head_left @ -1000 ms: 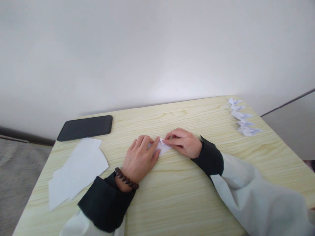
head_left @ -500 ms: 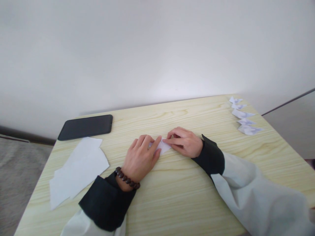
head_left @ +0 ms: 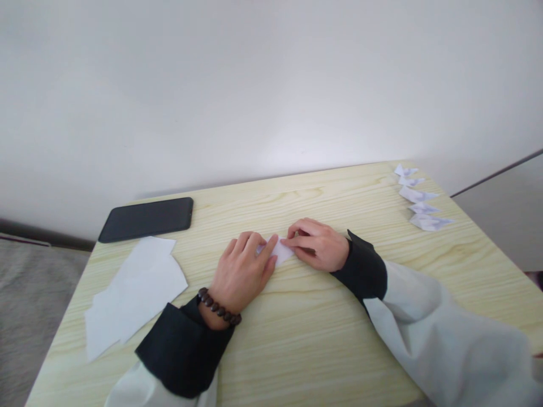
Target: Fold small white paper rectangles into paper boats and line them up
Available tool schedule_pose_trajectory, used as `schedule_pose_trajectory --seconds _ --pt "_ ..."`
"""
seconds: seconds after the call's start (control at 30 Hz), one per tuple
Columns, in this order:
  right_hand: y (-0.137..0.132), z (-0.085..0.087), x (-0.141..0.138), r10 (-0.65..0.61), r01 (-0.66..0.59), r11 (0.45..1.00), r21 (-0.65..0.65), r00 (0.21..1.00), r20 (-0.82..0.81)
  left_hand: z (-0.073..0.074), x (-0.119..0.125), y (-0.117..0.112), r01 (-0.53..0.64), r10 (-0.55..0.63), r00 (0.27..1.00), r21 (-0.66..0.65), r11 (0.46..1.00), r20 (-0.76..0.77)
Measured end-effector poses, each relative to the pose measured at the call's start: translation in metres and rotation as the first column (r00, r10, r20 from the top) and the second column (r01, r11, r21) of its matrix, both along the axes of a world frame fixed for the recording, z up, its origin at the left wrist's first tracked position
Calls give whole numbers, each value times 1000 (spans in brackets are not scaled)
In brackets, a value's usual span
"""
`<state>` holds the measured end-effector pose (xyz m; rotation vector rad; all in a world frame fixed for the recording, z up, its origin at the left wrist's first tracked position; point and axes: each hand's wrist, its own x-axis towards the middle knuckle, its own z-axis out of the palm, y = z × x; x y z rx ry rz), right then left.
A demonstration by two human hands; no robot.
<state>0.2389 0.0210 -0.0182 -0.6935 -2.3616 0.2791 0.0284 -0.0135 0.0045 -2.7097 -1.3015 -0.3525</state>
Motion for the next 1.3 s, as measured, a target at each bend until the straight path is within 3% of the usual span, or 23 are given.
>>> schedule_pose_trajectory --seconds 0.33,0.63,0.8,0.93,1.07,1.3 --pt "-5 4 -5 -117 115 993 36 990 79 4 3 -1 -13 13 1000 13 1000 -24" --pt "-8 5 7 -139 130 988 89 985 102 3 6 -1 -66 66 998 15 998 -15" --pt "-11 5 5 -181 182 983 -20 982 54 -7 4 7 -103 105 983 -18 994 148" --pt "-10 3 -6 -306 308 945 -109 951 38 -11 4 15 -129 173 938 -162 978 301" --pt "-10 1 -14 -320 332 934 -134 942 102 -10 3 19 -109 225 895 -299 948 385" --pt "-10 3 -17 -334 325 901 -286 942 20 -11 2 20 -87 244 841 -325 942 483"
